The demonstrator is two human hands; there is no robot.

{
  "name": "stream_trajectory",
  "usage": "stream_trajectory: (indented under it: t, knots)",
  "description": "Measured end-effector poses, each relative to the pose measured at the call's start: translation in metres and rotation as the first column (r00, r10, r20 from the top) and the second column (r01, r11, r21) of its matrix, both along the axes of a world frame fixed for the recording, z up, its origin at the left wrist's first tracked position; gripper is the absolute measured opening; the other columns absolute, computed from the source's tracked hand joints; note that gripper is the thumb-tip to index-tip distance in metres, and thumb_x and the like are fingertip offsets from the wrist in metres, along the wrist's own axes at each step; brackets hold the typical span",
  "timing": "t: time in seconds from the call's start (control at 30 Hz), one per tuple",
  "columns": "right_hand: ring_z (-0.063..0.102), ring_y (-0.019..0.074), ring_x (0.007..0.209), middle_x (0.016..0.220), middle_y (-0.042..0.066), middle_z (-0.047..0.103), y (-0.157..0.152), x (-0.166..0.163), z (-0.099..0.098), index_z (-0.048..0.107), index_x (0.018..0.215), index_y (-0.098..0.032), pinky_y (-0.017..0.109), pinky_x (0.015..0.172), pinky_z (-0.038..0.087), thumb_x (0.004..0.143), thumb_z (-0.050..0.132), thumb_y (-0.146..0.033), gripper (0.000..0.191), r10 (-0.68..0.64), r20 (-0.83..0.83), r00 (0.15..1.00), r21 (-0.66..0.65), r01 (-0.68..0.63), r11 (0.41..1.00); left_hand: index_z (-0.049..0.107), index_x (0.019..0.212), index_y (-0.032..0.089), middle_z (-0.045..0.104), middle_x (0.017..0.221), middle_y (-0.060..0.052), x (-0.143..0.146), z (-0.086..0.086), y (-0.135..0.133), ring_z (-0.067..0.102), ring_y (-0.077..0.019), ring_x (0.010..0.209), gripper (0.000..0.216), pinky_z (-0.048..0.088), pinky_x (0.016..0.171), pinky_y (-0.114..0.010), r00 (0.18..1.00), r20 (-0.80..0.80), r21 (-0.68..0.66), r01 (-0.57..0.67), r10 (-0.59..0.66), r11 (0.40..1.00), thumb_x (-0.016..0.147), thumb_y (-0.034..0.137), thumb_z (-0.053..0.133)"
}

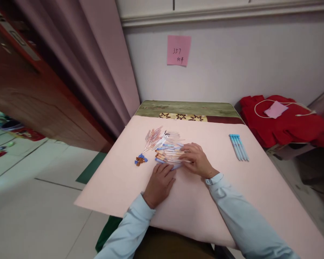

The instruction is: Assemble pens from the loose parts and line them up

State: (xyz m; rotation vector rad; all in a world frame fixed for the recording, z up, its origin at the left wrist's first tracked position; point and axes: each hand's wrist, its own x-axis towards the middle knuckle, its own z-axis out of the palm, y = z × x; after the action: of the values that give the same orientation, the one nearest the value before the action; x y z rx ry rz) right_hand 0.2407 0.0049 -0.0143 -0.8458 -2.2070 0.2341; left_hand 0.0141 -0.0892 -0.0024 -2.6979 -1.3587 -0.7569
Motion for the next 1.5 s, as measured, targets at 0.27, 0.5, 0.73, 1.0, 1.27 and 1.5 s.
stream_trajectory:
  t: [0.27,0.5,0.73,1.0,1.27,1.5]
  knots:
    - [0.057,0.0259,0.118,0.115,0.007,0.068,-0.003,-0.005,0.0,0.067,0.079,-0.024,0.05,0.107,0.034,0.08,0.073,-0.033,0.011,0.107,0.078,0.991,-0.03,-0.105,0.994,0.065,0.111,0.018,0.062,0.129,-0.013,0.001,0.001,-0.001,0.052,-0.0283,0.123,0.023,0.04,0.105,-0.049,0.998,0.014,0.037,-0.068,0.068,0.997,0.093,0.021,0.053]
    - [0.056,0.0263,0.117,0.115,0.009,0.067,-0.004,-0.004,0.004,0.06,0.071,-0.021,0.05,0.106,0.034,0.078,0.073,-0.032,0.018,0.115,0.106,0.988,-0.072,-0.108,0.992,0.06,0.104,0.019,0.066,0.098,-0.009,-0.007,0.002,0.001,0.059,-0.0253,0.096,0.014,0.043,0.088,-0.044,0.864,0.28,0.028,-0.443,0.419,0.896,0.094,0.024,0.052]
    - [0.057,0.0254,0.117,0.114,0.008,0.068,-0.006,-0.005,0.005,0.058,0.073,-0.022,0.05,0.107,0.035,0.079,0.063,-0.019,0.008,0.071,0.083,0.994,-0.047,-0.068,0.997,0.054,0.124,0.018,0.063,0.072,0.0,-0.016,-0.004,-0.001,0.063,-0.0198,0.079,0.029,0.047,0.087,-0.039,0.736,0.502,-0.087,-0.479,0.454,0.873,0.097,0.029,0.048]
    - [0.062,0.0264,0.105,0.103,0.009,0.07,-0.031,-0.024,0.028,0.068,0.098,-0.026,0.044,0.093,0.049,0.089,0.064,-0.032,0.012,0.048,-0.246,0.968,-0.163,-0.09,0.983,0.013,0.158,0.015,0.068,0.116,-0.015,-0.004,-0.009,-0.008,0.063,-0.0249,0.105,0.075,0.044,0.095,-0.046,0.965,0.249,0.056,-0.104,0.087,0.993,0.086,0.003,0.035]
    - [0.062,0.0223,0.1,0.104,0.007,0.067,-0.068,-0.059,0.041,0.066,0.105,-0.025,0.041,0.092,0.051,0.096,0.053,-0.035,0.018,0.327,-0.507,0.797,-0.401,-0.554,0.73,0.011,0.156,0.016,0.064,0.128,-0.016,-0.004,-0.007,-0.012,0.067,-0.0265,0.11,0.088,0.055,0.089,-0.041,0.893,0.4,-0.182,0.299,-0.207,0.937,0.075,0.013,0.046]
    - [0.06,0.0183,0.083,0.091,0.004,0.065,-0.063,-0.061,0.032,0.066,0.092,-0.022,0.032,0.076,0.052,0.088,0.068,-0.04,0.018,0.288,-0.484,0.827,-0.463,-0.521,0.717,-0.002,0.158,0.014,0.07,0.119,-0.013,-0.004,0.002,-0.014,0.069,-0.0271,0.108,0.1,0.057,0.089,-0.043,0.828,0.534,-0.301,0.376,-0.171,0.877,0.07,0.016,0.045]
